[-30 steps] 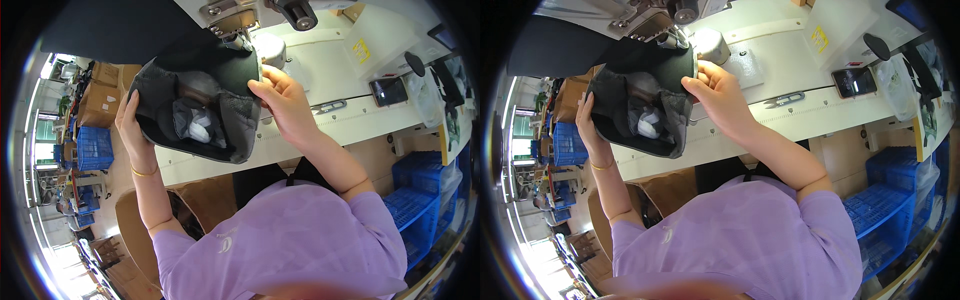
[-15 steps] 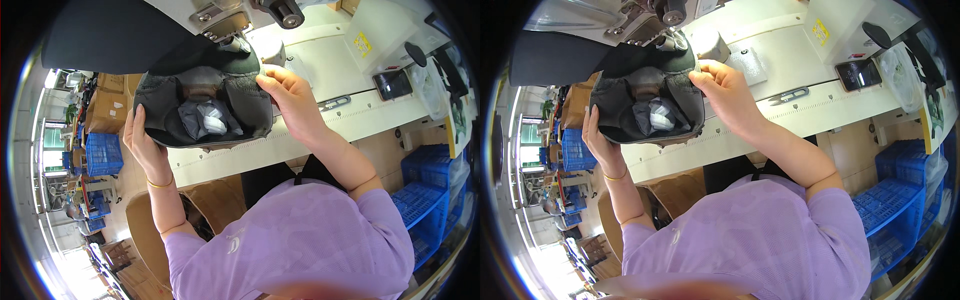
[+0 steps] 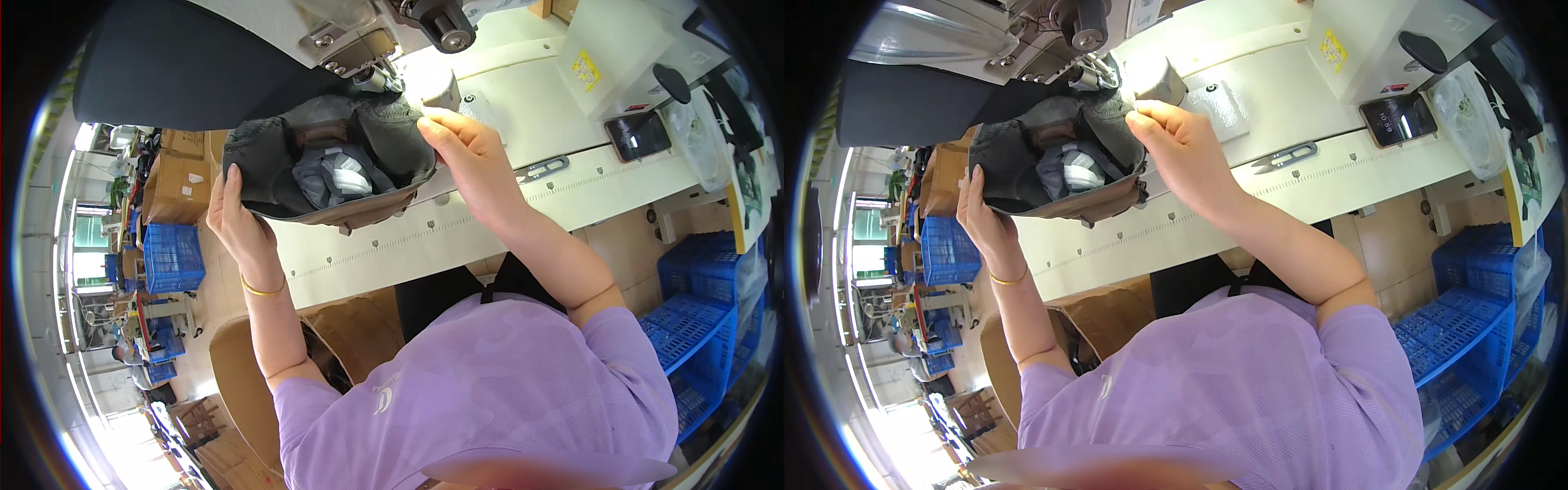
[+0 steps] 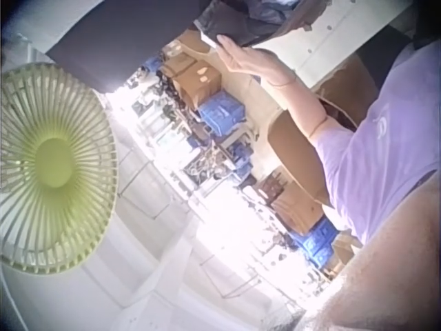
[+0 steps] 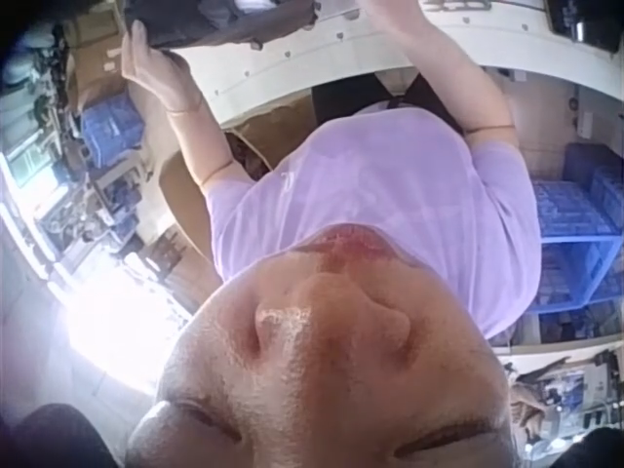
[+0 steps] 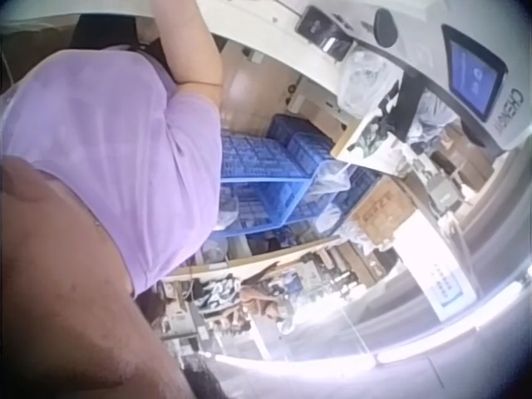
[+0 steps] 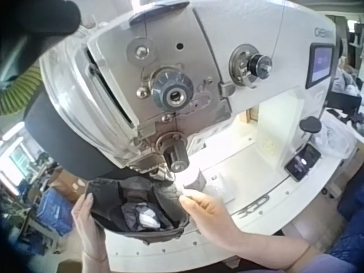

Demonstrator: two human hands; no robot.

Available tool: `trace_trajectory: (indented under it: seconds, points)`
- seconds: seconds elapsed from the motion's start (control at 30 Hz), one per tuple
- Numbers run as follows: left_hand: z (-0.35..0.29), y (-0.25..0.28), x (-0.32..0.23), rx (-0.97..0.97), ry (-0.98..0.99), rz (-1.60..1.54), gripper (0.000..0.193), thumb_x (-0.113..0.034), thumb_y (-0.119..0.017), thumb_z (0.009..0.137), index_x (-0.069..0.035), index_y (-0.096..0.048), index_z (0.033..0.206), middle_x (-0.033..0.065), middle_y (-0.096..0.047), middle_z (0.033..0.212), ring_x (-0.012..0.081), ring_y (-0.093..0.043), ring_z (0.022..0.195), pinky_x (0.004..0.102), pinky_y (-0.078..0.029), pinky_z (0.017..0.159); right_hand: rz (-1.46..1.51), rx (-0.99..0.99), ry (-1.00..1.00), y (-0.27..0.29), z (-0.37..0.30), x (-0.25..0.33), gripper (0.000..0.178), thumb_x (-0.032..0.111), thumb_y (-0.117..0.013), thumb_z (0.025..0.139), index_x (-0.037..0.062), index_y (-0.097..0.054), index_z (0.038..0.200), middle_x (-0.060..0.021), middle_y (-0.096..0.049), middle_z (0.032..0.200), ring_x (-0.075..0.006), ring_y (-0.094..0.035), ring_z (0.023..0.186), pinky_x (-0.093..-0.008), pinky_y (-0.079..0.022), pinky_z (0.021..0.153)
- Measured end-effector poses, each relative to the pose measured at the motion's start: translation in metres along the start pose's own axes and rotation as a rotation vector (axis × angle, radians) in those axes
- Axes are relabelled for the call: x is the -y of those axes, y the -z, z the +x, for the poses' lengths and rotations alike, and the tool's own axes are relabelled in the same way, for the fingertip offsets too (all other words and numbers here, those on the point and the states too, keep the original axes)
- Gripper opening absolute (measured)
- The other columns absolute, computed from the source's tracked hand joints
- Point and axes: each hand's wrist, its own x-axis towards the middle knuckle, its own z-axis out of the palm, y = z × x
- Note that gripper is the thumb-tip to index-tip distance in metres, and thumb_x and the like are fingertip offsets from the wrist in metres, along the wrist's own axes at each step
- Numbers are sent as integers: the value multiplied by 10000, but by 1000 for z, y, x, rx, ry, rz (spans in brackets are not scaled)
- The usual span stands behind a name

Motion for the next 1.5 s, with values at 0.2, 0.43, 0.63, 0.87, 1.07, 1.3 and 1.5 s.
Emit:
trace_trajectory:
  seconds: [0.2,0.43,0.63,0.87,1.07,1.3,1.5]
  points:
    - [2,4,16,-2,58,-1,236,-64,-534,917,88,-604,1082,106,-646,1042,141,-599,951,247,-445,864,-77,14,-13,-3,-4,8,228,205,-547,931,-9,-612,974,85,-416,653,4,-330,596,-192,-265,513]
    - [-53,-36,13,142,-896,864,467,-171,-628,826,37,-496,1222,152,-588,1184,297,-529,1138,441,-312,1035,-33,11,34,-3,-4,1,230,197,-555,923,-7,-614,1011,67,-495,674,10,-379,589,-191,-286,486]
    - [-63,-64,30,454,-905,885,433,-220,-813,646,-21,-623,980,97,-654,921,270,-609,876,403,-423,883,101,16,74,-9,-7,5,279,161,-578,919,-41,-592,1112,23,-604,848,-8,-483,730,-165,-377,610]
    - [-46,-9,12,73,7,337,122,-82,-731,769,-26,-634,720,-14,-606,704,91,-546,639,253,-431,586,127,229,35,-20,-9,6,281,117,-565,915,-25,-558,1158,-108,-613,1137,-144,-585,1056,-266,-487,858]
    - [-37,81,6,-119,220,132,199,-223,-573,891,-49,-663,853,33,-636,830,95,-561,718,249,-447,639,-227,131,204,-46,-4,-29,311,141,-594,901,-21,-549,1163,-122,-618,1097,-159,-598,1011,-291,-497,833]
    - [-66,122,35,-162,309,661,256,-283,-573,878,-45,-621,959,69,-619,943,144,-560,837,288,-446,728,-144,349,-10,-68,0,-49,232,145,-571,925,-30,-585,1076,-37,-576,758,-77,-542,704,-241,-492,668]
    - [-49,158,62,-161,359,1078,346,-334,-573,867,-41,-584,1050,100,-605,1039,185,-559,938,322,-446,805,79,238,-110,-74,-5,-49,191,110,-486,958,-25,-590,1044,-63,-645,933,-97,-601,801,-247,-498,718]
